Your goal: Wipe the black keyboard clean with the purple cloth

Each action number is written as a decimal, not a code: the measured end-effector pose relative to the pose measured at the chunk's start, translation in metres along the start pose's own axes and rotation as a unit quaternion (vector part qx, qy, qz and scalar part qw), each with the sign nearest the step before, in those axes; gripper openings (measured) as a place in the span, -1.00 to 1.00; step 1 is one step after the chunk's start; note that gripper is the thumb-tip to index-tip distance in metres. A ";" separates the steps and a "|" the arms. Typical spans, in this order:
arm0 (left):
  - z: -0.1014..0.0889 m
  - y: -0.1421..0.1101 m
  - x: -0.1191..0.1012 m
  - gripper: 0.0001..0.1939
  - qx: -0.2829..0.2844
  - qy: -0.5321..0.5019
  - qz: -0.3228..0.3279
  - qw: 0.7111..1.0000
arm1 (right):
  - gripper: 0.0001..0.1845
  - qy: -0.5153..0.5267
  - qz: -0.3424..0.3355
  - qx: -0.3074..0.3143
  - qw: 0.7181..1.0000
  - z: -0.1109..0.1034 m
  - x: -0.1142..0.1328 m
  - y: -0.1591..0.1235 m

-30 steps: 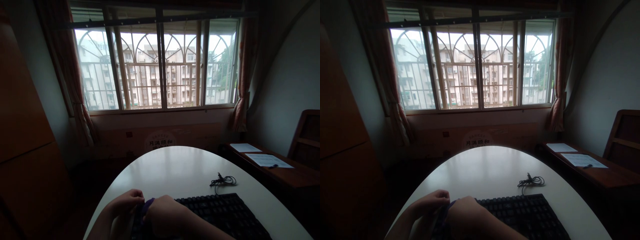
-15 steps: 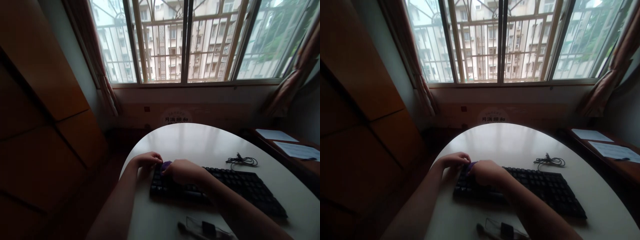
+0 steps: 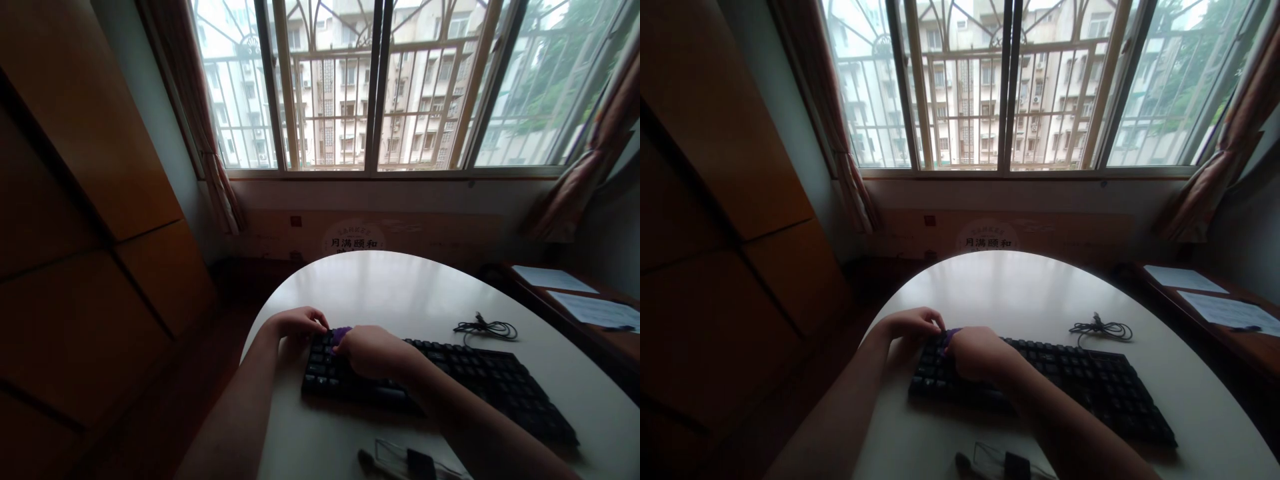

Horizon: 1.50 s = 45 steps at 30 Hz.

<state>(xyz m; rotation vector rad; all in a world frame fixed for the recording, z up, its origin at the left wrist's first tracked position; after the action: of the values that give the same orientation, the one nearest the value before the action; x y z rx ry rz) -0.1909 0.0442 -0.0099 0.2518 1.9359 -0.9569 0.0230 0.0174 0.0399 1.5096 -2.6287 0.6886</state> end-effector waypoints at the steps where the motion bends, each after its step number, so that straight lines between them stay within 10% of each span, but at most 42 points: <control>1: 0.000 0.000 0.000 -0.59 0.001 -0.003 0.003 1.000 | -0.58 -0.004 0.003 -0.001 1.000 0.000 0.001 -0.001; 30: 0.000 0.003 0.002 -0.54 -0.005 0.013 0.005 1.000 | -0.47 0.004 0.015 0.018 1.000 -0.004 -0.020 -0.017; 38: -0.003 0.023 -0.012 -0.64 -0.248 0.205 -0.002 0.947 | -0.48 -0.021 -0.019 -0.096 0.995 0.025 -0.021 -0.028; 45: 0.002 0.037 -0.018 -0.69 -0.298 0.276 0.024 0.913 | -0.74 -0.040 -0.082 -0.245 0.965 0.038 -0.018 -0.016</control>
<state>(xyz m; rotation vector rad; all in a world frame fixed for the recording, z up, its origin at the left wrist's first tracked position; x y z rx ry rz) -0.1607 0.0715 -0.0154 0.2215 2.6235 -0.2217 0.0531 0.0101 0.0070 1.5867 -2.4294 -0.0406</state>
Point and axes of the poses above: each hand's wrist, its own y-axis towards the middle knuckle, its own z-axis out of the palm, x = y × z, the point moved 3 cm from there along y, towards the middle knuckle, and after that the axes turned 15 degrees about x, right-handed, at the moved point
